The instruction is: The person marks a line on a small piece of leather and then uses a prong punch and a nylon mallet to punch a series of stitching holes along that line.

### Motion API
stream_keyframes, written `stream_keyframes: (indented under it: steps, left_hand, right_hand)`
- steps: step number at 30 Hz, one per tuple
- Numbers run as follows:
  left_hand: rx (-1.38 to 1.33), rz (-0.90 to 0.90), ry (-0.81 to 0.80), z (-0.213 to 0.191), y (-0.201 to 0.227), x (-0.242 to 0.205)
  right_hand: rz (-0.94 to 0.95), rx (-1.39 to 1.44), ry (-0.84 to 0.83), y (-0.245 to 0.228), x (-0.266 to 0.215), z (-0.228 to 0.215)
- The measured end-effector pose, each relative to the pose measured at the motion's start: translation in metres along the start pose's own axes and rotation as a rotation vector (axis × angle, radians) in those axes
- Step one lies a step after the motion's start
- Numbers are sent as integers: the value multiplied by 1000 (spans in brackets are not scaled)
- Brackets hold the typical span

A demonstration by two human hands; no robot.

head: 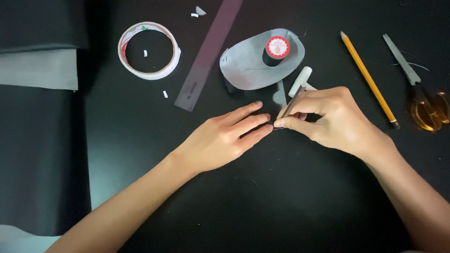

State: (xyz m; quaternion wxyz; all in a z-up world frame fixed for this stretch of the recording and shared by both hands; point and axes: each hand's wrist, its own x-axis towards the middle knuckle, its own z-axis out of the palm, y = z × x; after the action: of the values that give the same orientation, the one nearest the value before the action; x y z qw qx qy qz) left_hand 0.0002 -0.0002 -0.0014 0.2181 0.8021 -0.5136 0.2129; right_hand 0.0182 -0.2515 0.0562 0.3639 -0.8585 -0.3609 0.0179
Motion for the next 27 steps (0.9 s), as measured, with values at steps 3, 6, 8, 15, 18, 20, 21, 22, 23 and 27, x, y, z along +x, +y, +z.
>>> stream_keyframes:
  steps: [3,6,8,15,18,20,21,22,23,27]
  left_hand:
    - [-136,-53,108,-7,2,7]
    - [-363,-244,293,-42,5,38]
    - [-447,-276,322,-47,9,59]
    - [-610,-275,320,-28,10,77]
    - [-620,-288,315,-26,12,76]
    - [-631,-274,322,-25,10,76]
    - [-646,-259,330,-23,9,76]
    - [-647,-258,330,-22,10,70]
    - [-543,-293,297,-20,10,64]
    - [-354,-284,207,-30,17,41]
  right_hand:
    - [19,31,-1,-3,2,-3]
    - [93,12,-43,-3,3,-4]
    - [119,-3,-71,5,-1,-7]
    - [156,-78,-102,5,-2,-11]
    - [169,15,-84,-6,1,-14]
    - [135,-4,-48,4,-7,-8]
    - [103,-26,-13,9,-12,-5]
    - [104,-26,-13,9,-13,-4]
    - [107,-30,-2,10,-13,-3]
    - [60,85,32,1,-5,-3]
